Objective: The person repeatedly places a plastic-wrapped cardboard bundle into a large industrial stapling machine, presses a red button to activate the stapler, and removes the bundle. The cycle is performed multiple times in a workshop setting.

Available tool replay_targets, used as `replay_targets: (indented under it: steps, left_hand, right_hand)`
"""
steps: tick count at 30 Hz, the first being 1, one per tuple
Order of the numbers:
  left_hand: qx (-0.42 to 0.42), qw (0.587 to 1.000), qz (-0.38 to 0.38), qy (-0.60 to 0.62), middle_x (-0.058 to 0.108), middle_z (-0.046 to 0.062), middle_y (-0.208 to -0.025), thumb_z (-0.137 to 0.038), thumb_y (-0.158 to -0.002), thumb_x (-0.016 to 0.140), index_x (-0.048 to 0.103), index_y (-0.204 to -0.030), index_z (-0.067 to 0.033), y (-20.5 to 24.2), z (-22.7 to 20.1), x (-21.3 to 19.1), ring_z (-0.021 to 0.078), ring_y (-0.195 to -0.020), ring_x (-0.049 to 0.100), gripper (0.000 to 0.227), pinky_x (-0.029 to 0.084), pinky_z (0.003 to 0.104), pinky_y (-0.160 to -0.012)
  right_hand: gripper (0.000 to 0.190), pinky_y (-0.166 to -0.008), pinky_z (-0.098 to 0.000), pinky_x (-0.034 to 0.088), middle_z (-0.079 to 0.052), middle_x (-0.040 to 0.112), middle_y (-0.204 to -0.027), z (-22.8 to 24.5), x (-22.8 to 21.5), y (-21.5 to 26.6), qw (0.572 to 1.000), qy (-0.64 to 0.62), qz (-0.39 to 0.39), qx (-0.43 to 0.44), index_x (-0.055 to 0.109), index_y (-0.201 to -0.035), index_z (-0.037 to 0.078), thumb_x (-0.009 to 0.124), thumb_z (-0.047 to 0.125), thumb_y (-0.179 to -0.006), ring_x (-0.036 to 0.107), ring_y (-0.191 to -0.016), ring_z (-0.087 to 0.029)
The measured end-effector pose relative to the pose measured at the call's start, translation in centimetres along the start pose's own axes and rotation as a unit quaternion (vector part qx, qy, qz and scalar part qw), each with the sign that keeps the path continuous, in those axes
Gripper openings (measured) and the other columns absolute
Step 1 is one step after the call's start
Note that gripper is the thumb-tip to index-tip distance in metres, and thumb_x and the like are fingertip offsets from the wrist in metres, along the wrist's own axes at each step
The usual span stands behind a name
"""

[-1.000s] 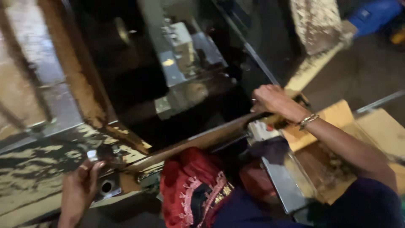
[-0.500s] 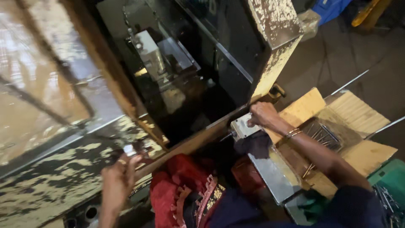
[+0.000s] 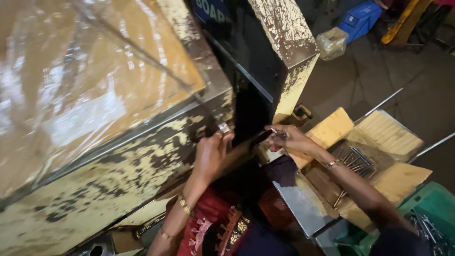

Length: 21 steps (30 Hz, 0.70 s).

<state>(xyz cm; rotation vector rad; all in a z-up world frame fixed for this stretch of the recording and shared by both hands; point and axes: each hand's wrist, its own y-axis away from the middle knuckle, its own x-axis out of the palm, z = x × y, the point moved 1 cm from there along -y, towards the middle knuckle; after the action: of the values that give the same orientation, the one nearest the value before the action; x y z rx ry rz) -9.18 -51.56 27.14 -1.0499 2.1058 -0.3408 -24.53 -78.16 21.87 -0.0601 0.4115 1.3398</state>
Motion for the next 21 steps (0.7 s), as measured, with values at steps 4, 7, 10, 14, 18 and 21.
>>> replay_targets:
  steps: [4, 7, 10, 14, 18, 21]
  left_hand:
    - [0.001, 0.999, 0.034, -0.026, 0.066, 0.028, -0.076, -0.017, -0.099, 0.069, 0.069, -0.084, 0.0035, -3.0, -1.4, 3.9, 0.0453, -0.073, 0.067, 0.025, 0.051, 0.052, -0.057]
    - [-0.008, 0.998, 0.050, -0.029, 0.065, 0.029, -0.076, -0.020, -0.101, 0.067, 0.068, -0.085, 0.0037, -4.4, -2.0, 6.0, 0.0465, -0.073, 0.067, 0.028, 0.052, 0.054, -0.059]
    - [-0.020, 0.999, 0.041, -0.019, 0.065, 0.031, -0.075, -0.021, -0.099, 0.064, 0.072, -0.091, -0.0008, -5.1, -2.7, 7.8, 0.0492, -0.072, 0.066, 0.023, 0.051, 0.056, -0.057]
    - [-0.013, 1.000, 0.015, -0.016, 0.065, 0.031, -0.075, -0.027, -0.099, 0.064, 0.070, -0.088, -0.0012, -5.3, -3.2, 8.3, 0.0519, -0.070, 0.064, 0.028, 0.050, 0.059, -0.055]
    - [-0.016, 0.997, 0.019, -0.074, 0.064, 0.031, -0.072, -0.034, -0.102, 0.065, 0.064, -0.076, 0.0008, -5.0, -2.4, 8.9, 0.0531, -0.073, 0.064, 0.043, 0.048, 0.061, -0.058]
    - [-0.020, 0.996, 0.019, -0.089, 0.065, 0.031, -0.072, -0.036, -0.102, 0.062, 0.063, -0.076, 0.0005, -4.8, -1.5, 9.8, 0.0534, -0.072, 0.064, 0.045, 0.049, 0.062, -0.059]
  right_hand:
    - [0.055, -0.093, -0.0344, 0.057, -0.011, 0.072, -0.128, 2.9, 0.1, 3.6, 0.987, -0.140, 0.046, -0.068, 0.047, -0.152, 0.004, 0.061, 0.009, -0.099, 0.068, -0.102, -0.017]
    - [0.052, -0.100, -0.0348, 0.056, -0.012, 0.070, -0.133, 5.0, 0.2, 6.7, 0.978, -0.181, 0.052, -0.087, 0.050, -0.149, 0.002, 0.060, 0.009, -0.098, 0.070, -0.113, -0.018]
    - [0.050, -0.101, -0.0366, 0.056, -0.013, 0.070, -0.133, 6.3, -0.3, 9.4, 0.979, -0.181, 0.036, -0.088, 0.055, -0.145, 0.001, 0.064, 0.010, -0.097, 0.070, -0.117, -0.022]
    - [0.051, -0.099, -0.0384, 0.062, -0.010, 0.074, -0.131, 5.9, -1.7, 13.8, 0.998, -0.025, -0.053, 0.009, 0.063, -0.139, 0.007, 0.071, 0.010, -0.088, 0.075, -0.110, -0.024]
    - [0.051, -0.097, -0.0371, 0.055, -0.001, 0.074, -0.129, 0.6, -5.8, 22.7, 0.988, 0.050, -0.131, 0.065, 0.063, -0.136, 0.020, 0.067, 0.015, -0.085, 0.072, -0.117, -0.019]
    - [0.048, -0.096, -0.0359, 0.053, -0.002, 0.072, -0.128, -5.8, -9.4, 28.9, 0.956, 0.163, -0.215, 0.118, 0.062, -0.132, 0.020, 0.065, 0.025, -0.085, 0.072, -0.114, -0.022]
